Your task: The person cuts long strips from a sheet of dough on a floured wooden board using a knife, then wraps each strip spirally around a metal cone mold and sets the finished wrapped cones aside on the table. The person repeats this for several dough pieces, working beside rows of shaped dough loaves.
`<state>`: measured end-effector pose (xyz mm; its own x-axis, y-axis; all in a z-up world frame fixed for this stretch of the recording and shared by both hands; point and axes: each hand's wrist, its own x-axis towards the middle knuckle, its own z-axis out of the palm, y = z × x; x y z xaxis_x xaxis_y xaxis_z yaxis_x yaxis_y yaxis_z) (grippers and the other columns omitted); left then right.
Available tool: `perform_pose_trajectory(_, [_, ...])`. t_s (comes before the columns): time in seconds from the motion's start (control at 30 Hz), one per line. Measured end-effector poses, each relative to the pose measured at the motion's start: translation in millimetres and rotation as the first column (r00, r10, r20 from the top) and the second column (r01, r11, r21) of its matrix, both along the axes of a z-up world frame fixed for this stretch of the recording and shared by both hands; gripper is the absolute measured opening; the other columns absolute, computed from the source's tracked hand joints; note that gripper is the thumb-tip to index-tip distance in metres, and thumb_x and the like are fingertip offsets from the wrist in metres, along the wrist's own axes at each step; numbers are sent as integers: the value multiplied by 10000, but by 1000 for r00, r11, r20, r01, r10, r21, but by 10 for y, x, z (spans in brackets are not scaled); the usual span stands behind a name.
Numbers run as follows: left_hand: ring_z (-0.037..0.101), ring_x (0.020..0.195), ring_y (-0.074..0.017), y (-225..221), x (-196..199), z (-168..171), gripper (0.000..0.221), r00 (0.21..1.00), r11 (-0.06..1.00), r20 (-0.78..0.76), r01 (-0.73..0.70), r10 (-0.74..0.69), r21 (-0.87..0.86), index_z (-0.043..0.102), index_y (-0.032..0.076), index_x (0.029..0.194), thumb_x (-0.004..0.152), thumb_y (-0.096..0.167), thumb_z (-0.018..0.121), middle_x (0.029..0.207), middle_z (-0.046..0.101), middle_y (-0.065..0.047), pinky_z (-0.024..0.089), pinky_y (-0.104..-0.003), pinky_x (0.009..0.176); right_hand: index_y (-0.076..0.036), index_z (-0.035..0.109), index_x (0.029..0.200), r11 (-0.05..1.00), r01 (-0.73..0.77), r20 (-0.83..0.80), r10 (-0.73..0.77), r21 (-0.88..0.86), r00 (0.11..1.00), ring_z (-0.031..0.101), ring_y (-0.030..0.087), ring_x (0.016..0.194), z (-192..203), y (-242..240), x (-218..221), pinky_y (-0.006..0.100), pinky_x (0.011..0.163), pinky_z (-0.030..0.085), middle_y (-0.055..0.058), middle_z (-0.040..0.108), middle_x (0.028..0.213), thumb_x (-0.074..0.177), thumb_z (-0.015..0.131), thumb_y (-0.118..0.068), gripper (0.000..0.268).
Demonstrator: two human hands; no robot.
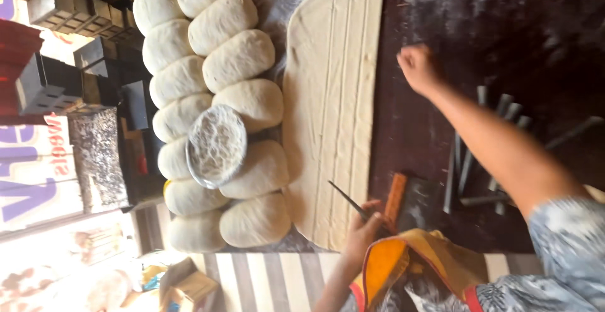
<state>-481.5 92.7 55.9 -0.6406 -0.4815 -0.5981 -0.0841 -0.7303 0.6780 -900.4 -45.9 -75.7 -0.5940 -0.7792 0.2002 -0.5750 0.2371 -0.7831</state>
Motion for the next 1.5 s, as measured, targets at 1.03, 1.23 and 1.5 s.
perform_pose_trajectory(1.03, [538, 550, -109, -966, 424, -701, 276, 993, 996, 91, -80, 77, 37, 614, -23, 1186, 1032, 204, 643, 731, 556, -9, 432, -272, 479, -133, 469, 1414, 991, 47, 992, -124, 124, 4, 687, 264, 904, 1082, 1706, 2929, 438, 831, 589, 130, 703, 1193, 955, 546, -217, 472])
perform_pose_trajectory(1.23, [675, 733, -128, -1287, 413, -160, 489, 951, 948, -160, 286, -263, 142, 673, -49, 1178, 1037, 401, 543, 922, 702, -80, 527, -258, 621, -33, 586, 1310, 849, -475, 878, 392, -230, 275, 701, 205, 1122, 897, 1805, 3496, 376, 974, 578, 115, 650, 1242, 995, 612, -167, 344])
perform_pose_trajectory(1.5, [574, 604, -149, -1394, 698, 62, 306, 912, 849, 168, 410, -374, -334, 761, 19, 1161, 964, 251, 733, 818, 713, -59, 443, -267, 514, -70, 694, 1072, 909, -412, 462, 394, -66, 795, 741, 174, 1040, 887, 1818, 3771, 346, 904, 594, 81, 754, 1068, 994, 693, -153, 114])
